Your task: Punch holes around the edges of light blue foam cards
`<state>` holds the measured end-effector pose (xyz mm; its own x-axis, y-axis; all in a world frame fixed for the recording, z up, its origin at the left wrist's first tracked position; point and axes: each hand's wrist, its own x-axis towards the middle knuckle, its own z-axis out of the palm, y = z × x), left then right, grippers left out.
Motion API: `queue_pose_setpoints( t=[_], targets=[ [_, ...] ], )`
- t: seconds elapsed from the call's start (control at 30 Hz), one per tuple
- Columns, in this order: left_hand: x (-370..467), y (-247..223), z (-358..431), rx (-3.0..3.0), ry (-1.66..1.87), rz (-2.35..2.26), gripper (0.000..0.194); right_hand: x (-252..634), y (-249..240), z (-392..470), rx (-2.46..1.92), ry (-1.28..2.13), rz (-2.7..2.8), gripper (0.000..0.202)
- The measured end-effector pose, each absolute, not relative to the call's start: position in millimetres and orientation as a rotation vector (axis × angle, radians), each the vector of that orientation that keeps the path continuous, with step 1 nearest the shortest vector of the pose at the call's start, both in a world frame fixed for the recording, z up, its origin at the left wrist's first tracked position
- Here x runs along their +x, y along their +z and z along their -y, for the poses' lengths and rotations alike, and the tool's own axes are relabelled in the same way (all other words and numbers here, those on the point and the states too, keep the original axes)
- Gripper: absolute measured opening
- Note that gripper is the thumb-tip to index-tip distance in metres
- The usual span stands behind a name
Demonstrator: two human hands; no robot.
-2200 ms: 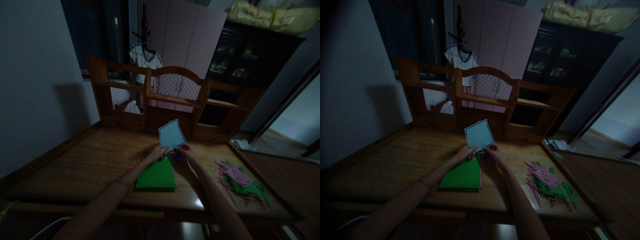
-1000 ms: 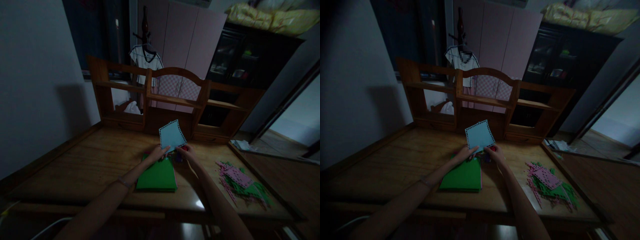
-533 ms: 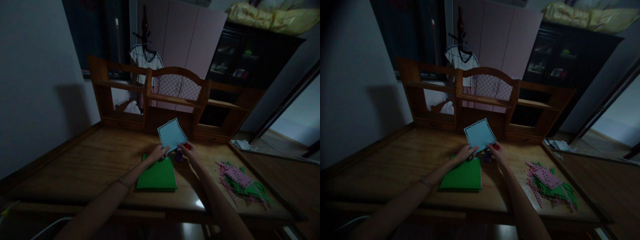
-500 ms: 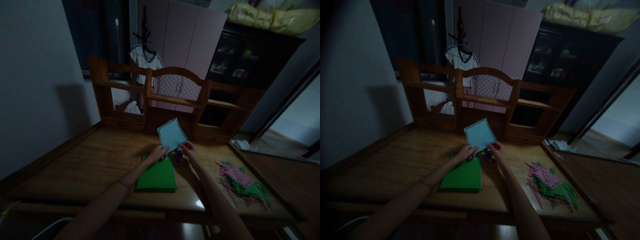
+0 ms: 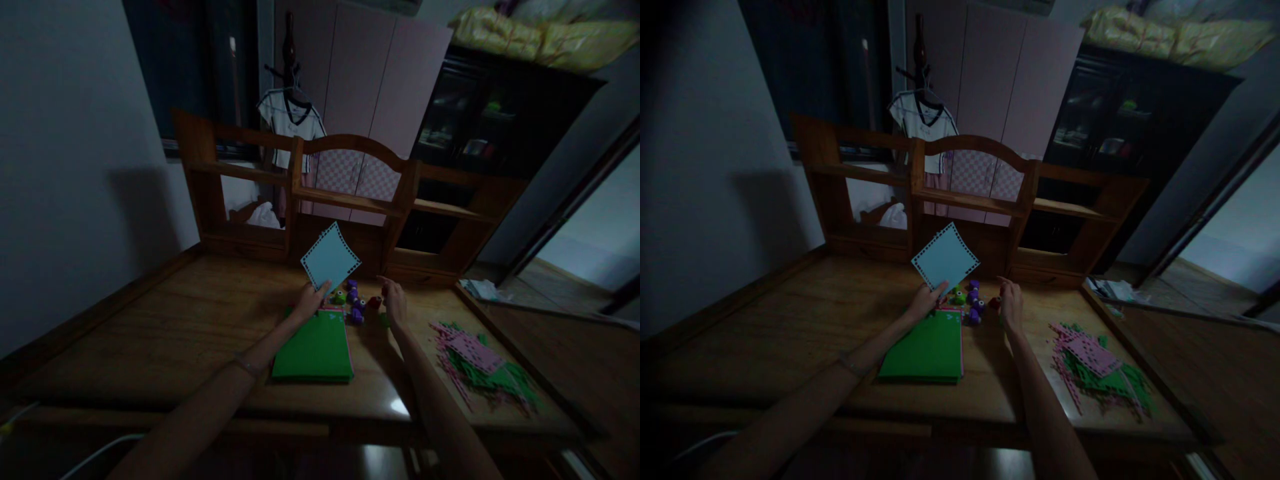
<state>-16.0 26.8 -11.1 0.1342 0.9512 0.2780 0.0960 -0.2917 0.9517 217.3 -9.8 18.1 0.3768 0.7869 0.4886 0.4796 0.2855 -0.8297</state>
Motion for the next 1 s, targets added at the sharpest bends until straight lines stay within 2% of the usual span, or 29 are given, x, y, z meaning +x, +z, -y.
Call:
queue_pose_setpoints(
  t=[0.23,0.67,1.0],
  targets=[
    [-18,-3,-21,1.508,1.304,-1.032,0.043,204,19,12,-1.349,0.128,1.499,0.041],
    [-20,2,-19,1.455,1.421,-1.125,0.043,199,5,11,-1.608,0.093,1.698,0.031],
    [-20,4,-18,1.422,1.465,-1.134,0.040,197,8,16,-1.638,0.141,1.752,0.032]
  ],
)
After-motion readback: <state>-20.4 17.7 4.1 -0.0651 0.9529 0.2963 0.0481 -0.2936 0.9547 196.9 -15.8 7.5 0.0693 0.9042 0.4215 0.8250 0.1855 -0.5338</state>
